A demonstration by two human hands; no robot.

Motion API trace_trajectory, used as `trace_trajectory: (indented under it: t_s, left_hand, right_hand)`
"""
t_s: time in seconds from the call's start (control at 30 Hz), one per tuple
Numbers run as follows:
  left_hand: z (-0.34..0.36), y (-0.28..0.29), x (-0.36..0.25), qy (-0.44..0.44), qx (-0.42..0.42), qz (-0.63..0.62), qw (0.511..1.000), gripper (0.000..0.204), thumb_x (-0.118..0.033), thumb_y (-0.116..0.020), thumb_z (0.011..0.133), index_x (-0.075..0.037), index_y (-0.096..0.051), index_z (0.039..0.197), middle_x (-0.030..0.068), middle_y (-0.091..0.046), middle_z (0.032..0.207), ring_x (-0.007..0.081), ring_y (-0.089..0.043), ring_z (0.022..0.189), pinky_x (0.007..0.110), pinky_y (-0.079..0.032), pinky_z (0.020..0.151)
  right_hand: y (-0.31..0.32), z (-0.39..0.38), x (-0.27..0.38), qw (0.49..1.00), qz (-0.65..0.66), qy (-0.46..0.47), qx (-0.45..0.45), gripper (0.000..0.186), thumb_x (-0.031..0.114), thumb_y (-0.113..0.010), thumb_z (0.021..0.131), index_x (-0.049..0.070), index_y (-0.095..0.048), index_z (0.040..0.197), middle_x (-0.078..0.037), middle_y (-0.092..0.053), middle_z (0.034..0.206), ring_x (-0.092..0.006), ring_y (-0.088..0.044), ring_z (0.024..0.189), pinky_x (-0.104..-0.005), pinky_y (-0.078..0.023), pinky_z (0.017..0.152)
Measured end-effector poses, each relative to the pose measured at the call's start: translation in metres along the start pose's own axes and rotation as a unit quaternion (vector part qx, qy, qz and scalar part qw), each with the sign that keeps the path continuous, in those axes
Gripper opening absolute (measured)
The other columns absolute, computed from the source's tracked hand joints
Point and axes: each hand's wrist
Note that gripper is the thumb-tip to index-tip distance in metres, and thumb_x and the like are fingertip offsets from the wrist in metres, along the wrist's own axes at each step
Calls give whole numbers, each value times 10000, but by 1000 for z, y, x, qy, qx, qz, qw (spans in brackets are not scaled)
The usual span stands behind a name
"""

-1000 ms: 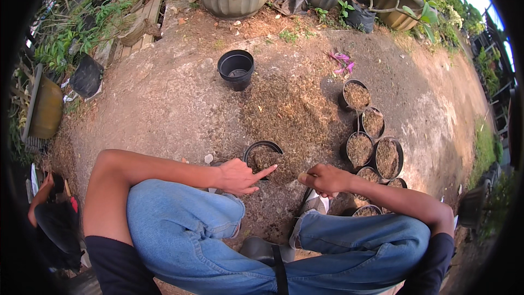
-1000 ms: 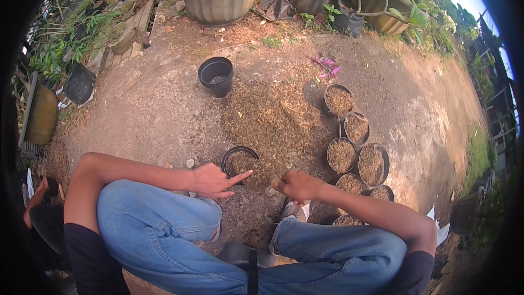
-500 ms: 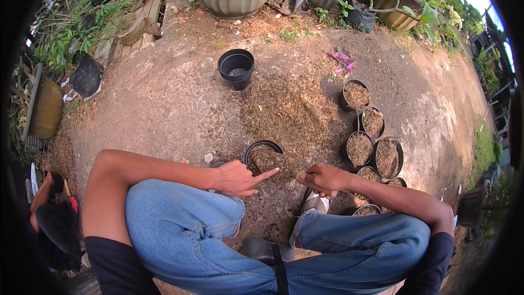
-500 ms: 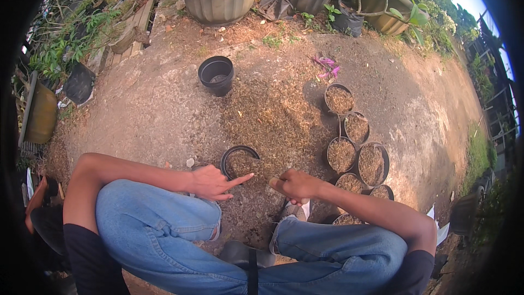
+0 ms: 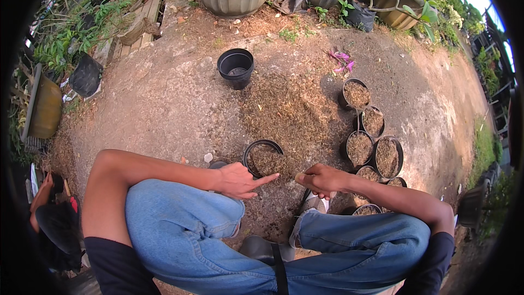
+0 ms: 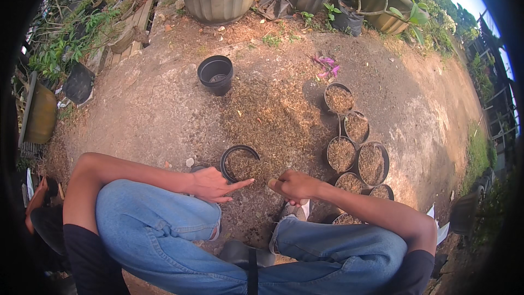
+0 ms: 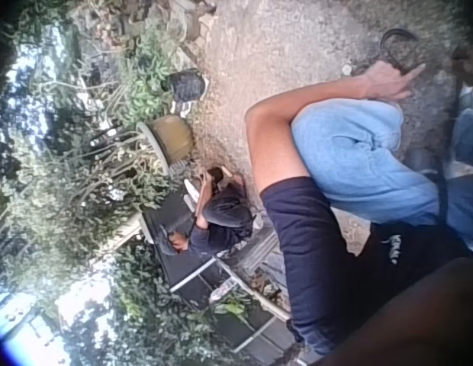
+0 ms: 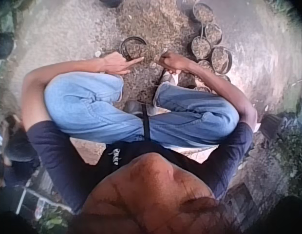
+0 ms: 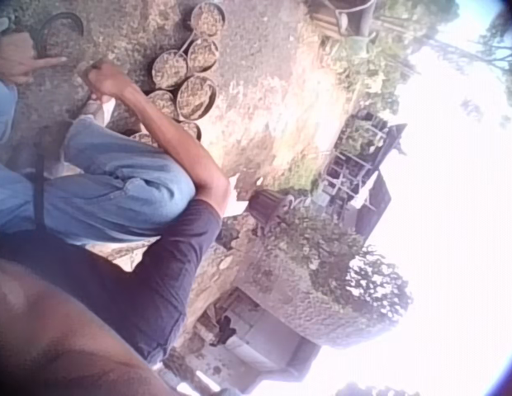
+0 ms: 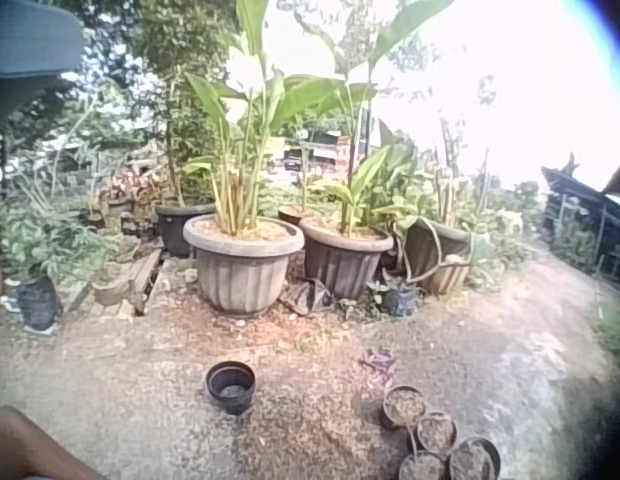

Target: The person scoops soil from a pile on the ground using a small trowel and fills several black plastic pots. The person places the filled pots in a row and continues the process for multiple containers.

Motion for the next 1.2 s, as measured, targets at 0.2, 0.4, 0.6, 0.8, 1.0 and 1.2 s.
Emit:
trace_trajectory:
  t_s: [0.2,0.4,0.6,0.8,1.0,1.2]
  left_hand:
    - [-1,12,1,65,73,8,995,840,-440,-478,1034,-50,-41,1637,109,-593,532,314,-600,457,441,-466,444]
    - [1,16,-5,-7,9,-21,1000,814,-473,-436,1047,-10,-97,1624,112,-585,526,303,-589,443,435,-445,430]
    - [-3,3,1,31,7,11,999,798,-480,-425,1049,-20,-119,1625,118,-571,518,321,-570,432,447,-436,427]
    - [-3,20,-3,11,-2,-31,999,786,-486,-417,1051,-12,-150,1618,122,-572,518,329,-573,437,447,-441,432]
    - [-3,11,-4,15,19,-8,1000,768,-483,-413,1053,-20,-171,1617,124,-574,528,329,-582,455,448,-449,445]
    - [-3,23,-2,9,21,-32,999,736,-500,-375,1066,-44,-201,1617,119,-586,555,327,-601,479,454,-463,452]
  right_hand:
    - [0,3,-3,1000,14,-12,19,551,459,-480,1080,-40,-621,896,-28,-507,615,-124,-535,510,-316,-456,474]
    - [0,11,-5,998,46,-10,36,546,463,-495,1073,-53,-629,958,-37,-532,659,-125,-548,548,-312,-469,479]
    - [-1,16,-2,997,63,-18,50,544,483,-506,1063,-42,-630,991,-41,-549,698,-114,-544,552,-293,-474,460]
    - [0,19,2,990,113,-44,69,492,455,-525,1058,-28,-616,1054,-49,-560,720,-84,-526,534,-258,-463,440]
    - [-1,18,5,986,144,-49,68,438,403,-515,1068,-27,-597,1087,-61,-572,765,-80,-522,528,-249,-458,432]
    - [1,13,5,978,192,-54,70,431,359,-534,1051,39,-588,768,-53,-551,646,-103,-546,503,-270,-453,401]
Point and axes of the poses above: each hand's wrist, its own z-axis towards the middle knuckle, its own y-axis out of the back of the hand, x = y × z
